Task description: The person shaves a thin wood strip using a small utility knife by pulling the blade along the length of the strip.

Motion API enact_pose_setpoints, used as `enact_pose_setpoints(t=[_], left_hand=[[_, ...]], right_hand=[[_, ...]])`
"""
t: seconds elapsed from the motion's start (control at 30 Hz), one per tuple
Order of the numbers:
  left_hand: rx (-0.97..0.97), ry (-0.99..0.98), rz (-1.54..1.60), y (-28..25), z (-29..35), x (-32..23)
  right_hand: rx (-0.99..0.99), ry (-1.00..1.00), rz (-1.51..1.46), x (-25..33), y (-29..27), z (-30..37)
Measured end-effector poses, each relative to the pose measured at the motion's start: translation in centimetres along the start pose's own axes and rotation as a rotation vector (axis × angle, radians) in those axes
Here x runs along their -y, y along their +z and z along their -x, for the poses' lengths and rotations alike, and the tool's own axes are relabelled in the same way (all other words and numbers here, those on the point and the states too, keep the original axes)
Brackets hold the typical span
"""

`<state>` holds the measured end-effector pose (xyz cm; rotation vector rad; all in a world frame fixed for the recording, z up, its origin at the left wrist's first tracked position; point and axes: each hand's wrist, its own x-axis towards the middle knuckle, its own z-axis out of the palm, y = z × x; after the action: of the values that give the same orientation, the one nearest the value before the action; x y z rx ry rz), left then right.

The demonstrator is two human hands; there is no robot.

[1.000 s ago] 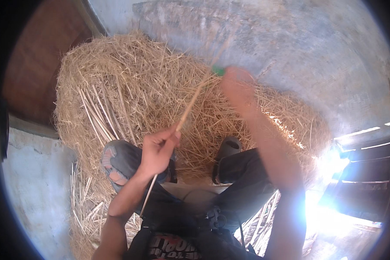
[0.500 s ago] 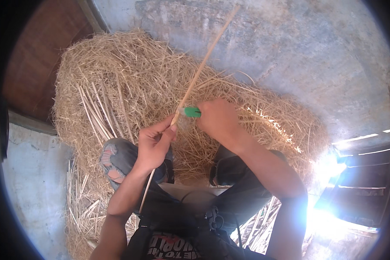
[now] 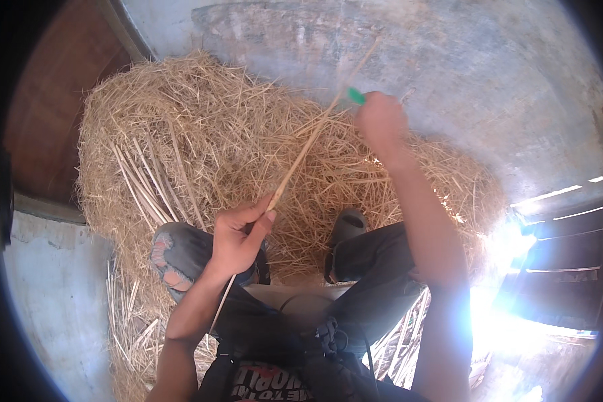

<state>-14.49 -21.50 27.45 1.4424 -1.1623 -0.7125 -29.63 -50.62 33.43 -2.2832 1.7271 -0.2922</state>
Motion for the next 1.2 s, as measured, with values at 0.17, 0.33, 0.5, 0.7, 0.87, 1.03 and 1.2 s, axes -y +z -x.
enact_pose_setpoints(t=[0.17, 0.33, 0.5, 0.7, 0.87, 1.03, 1.2], left_hand=[[0.025, 0.030, 0.114, 0.6, 0.1, 0.0], [0.093, 0.016, 0.013, 0.2, -0.3, -0.8], [0.143, 0.017, 0.122, 1.1, -0.1, 0.1], [0.340, -0.322, 0.361, 0.4, -0.5, -0.6], [0.309, -0.195, 0.424, 0.6, -1.1, 0.8], [0.319, -0.281, 0.441, -0.1, -1.6, -0.1], [0.279, -0.302, 0.447, -0.1, -1.6, -0.4]], right_hand=[[-0.298, -0.071, 0.072, -9.4, 0.1, -3.5], [-0.031, 0.091, -0.987, -8.2, -0.5, -1.3], [0.181, -0.050, -1.310, -3.8, -0.9, 1.4], [0.315, -0.115, -1.239, -2.7, 0.4, 1.8], [0.519, -0.149, -1.218, -0.4, 1.0, 4.3], [0.623, -0.170, -1.245, 0.6, 1.1, 5.4], [0.721, -0.213, -1.135, 1.2, 1.0, 6.1]])
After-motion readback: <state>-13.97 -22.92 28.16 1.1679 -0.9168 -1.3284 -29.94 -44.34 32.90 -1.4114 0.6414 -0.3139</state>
